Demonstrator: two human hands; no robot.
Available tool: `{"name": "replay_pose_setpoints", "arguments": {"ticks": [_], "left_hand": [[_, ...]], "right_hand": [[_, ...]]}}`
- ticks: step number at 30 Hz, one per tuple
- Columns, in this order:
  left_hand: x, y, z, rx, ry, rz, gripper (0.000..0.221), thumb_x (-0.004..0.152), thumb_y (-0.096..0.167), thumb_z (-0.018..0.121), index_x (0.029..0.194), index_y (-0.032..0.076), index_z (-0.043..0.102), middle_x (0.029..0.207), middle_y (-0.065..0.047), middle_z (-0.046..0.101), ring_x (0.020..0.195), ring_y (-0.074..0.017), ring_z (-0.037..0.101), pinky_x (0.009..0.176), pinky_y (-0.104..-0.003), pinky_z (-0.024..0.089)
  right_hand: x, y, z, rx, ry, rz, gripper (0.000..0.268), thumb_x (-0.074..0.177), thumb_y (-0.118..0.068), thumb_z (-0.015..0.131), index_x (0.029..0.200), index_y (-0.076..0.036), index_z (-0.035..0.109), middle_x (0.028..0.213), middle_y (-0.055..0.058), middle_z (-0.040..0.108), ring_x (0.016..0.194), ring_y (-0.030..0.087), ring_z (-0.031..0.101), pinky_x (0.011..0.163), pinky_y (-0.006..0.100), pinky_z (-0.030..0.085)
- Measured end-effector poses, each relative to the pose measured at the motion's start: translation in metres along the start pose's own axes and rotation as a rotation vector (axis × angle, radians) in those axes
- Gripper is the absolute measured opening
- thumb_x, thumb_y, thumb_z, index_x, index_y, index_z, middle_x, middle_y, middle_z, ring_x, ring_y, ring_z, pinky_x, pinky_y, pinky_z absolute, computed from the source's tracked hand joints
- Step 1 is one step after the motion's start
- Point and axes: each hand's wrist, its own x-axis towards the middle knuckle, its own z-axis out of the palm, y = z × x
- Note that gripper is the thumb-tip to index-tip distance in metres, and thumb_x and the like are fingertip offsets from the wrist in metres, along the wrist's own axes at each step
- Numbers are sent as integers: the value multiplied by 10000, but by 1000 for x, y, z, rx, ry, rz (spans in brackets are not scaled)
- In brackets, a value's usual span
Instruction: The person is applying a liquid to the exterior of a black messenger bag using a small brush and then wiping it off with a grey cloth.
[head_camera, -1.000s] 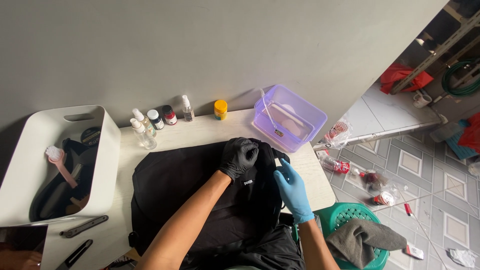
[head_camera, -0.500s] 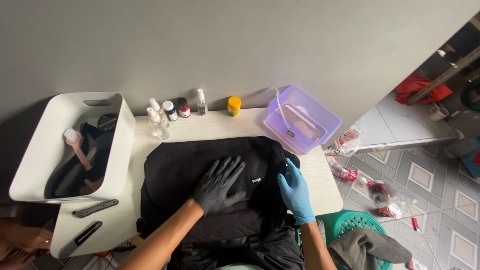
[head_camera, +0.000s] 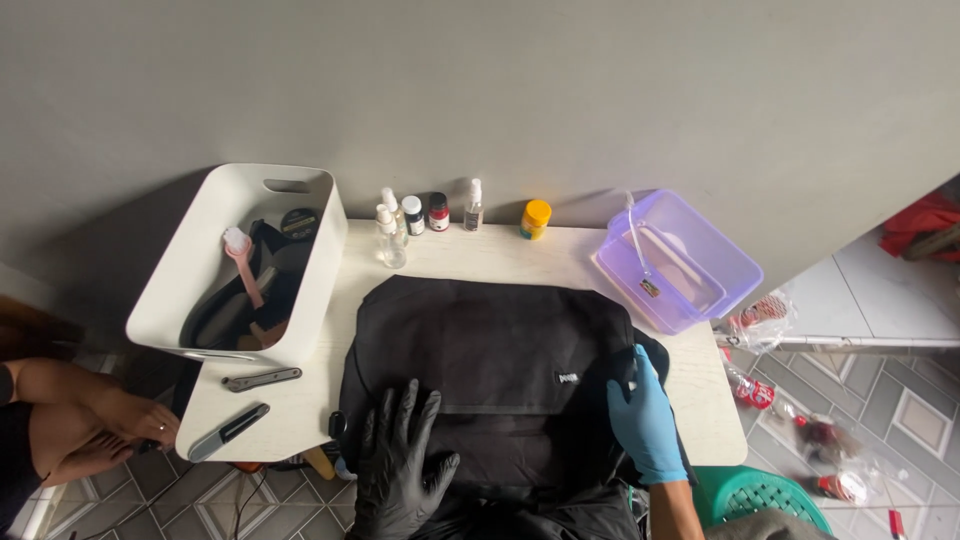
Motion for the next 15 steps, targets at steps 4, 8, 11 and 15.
{"name": "replay_pose_setpoints", "arguments": {"ticks": [4, 8, 11, 15], "left_hand": [[-6, 5, -2, 13, 61, 53, 753, 924, 596, 507, 1566, 214, 413, 1657, -36, 374, 1503, -286, 369, 1194, -486, 277], [4, 7, -5, -44, 41, 117, 737, 920, 565, 544, 1562, 220, 430, 1642, -32, 402, 1487, -296, 391, 1160, -493, 315], [11, 15, -3, -79, 11, 152, 663, 975, 551, 491, 1541, 207, 460, 1628, -16, 425, 1477, -248, 410, 1164, -499, 283], [32, 21, 5, -195, -29, 212, 607, 1008, 467, 501, 1529, 158, 468, 1619, -61, 432, 1482, -274, 405, 1198, -546, 241]], "right_hand": [[-37, -50, -47, 96, -122, 338, 811, 859, -158, 606, 1623, -249, 350, 798, 129, 626, 688, 229, 518, 718, 378, 474], [-68, -58, -71, 236, -131, 456, 724, 823, -67, 527, 1535, -194, 491, 1214, 96, 724, 978, 222, 638, 987, 353, 436], [-76, 24, -55, 658, -22, 444, 586, 803, 68, 517, 1379, -11, 592, 1068, 257, 636, 920, 304, 544, 783, 374, 412], [-107, 114, -32, 538, 244, 155, 209, 878, 91, 530, 1042, 80, 659, 1581, 165, 498, 1411, 297, 454, 1034, 380, 400]]}}
